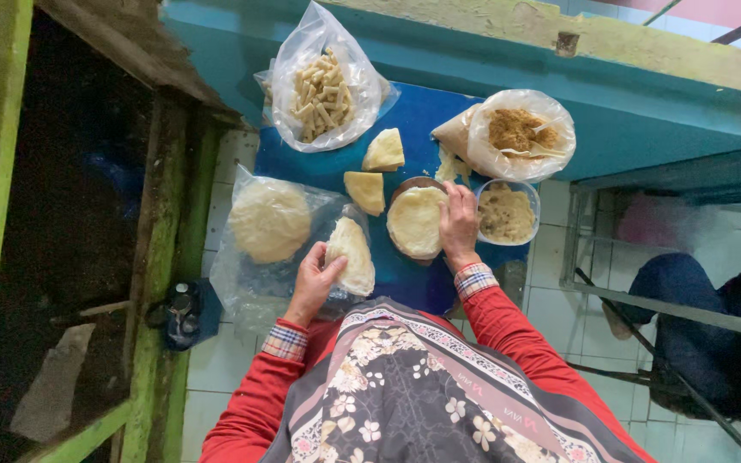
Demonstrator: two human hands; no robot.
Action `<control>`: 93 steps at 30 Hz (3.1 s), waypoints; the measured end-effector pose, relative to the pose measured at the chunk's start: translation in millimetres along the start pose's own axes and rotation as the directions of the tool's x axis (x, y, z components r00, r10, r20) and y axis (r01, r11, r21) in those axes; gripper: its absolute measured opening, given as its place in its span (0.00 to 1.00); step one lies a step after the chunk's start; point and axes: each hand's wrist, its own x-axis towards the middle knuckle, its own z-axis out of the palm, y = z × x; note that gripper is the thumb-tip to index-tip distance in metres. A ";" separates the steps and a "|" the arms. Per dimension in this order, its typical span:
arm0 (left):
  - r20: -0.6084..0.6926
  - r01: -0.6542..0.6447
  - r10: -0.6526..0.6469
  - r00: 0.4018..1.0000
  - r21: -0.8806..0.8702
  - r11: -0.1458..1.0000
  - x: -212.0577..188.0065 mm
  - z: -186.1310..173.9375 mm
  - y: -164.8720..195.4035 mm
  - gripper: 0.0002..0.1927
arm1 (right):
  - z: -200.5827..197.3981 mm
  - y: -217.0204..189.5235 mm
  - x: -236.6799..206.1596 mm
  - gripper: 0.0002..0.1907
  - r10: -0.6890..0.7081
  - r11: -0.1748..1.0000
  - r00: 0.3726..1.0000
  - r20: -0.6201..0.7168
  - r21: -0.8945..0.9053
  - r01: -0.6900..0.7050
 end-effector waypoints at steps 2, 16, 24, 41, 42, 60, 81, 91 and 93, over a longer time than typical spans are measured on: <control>-0.004 -0.009 0.009 1.000 0.014 1.000 -0.3 1.9 0.1 0.07 | -2.2 -7.8 -5.9 0.16 -0.018 0.999 0.997 0.077 -0.030 0.020; 0.105 0.005 0.002 0.994 -0.072 0.997 14.1 32.0 -2.9 0.09 | 14.8 -40.6 -30.7 0.05 0.010 0.994 0.941 0.337 0.101 -0.047; 0.032 0.106 -0.107 0.994 0.025 0.994 26.2 48.7 -15.7 0.10 | 3.0 -51.5 -42.9 0.12 0.084 0.652 0.771 0.632 0.550 -0.522; -0.010 0.140 -0.140 0.990 -0.056 0.989 24.8 46.0 -22.3 0.09 | 8.9 -46.3 -64.9 0.09 0.200 0.592 0.746 0.635 0.528 -0.609; -0.021 0.161 -0.163 0.986 -0.071 0.984 24.4 45.1 -22.3 0.08 | 9.0 -46.0 -63.9 0.09 0.230 0.458 0.679 0.697 0.538 -0.707; 0.136 0.259 -0.242 0.961 -0.133 0.957 6.2 29.6 -5.4 0.07 | 5.7 -43.4 -50.3 0.11 0.325 0.286 0.582 0.745 0.509 -0.812; 0.045 0.164 -0.157 0.987 -0.274 0.948 -0.6 9.0 -10.9 0.06 | 13.0 -35.7 -21.8 0.09 0.452 0.456 0.697 0.556 0.528 -0.717; -0.101 0.068 -0.107 0.989 -0.338 0.939 -1.5 -0.9 -23.0 0.07 | 8.9 -10.6 -8.7 0.10 0.504 0.693 0.783 0.366 0.371 -0.619; -0.094 0.074 -0.112 0.989 -0.332 0.940 -4.7 -3.4 -24.1 0.07 | 7.7 -5.8 -9.5 0.10 0.495 0.758 0.809 0.317 0.298 -0.580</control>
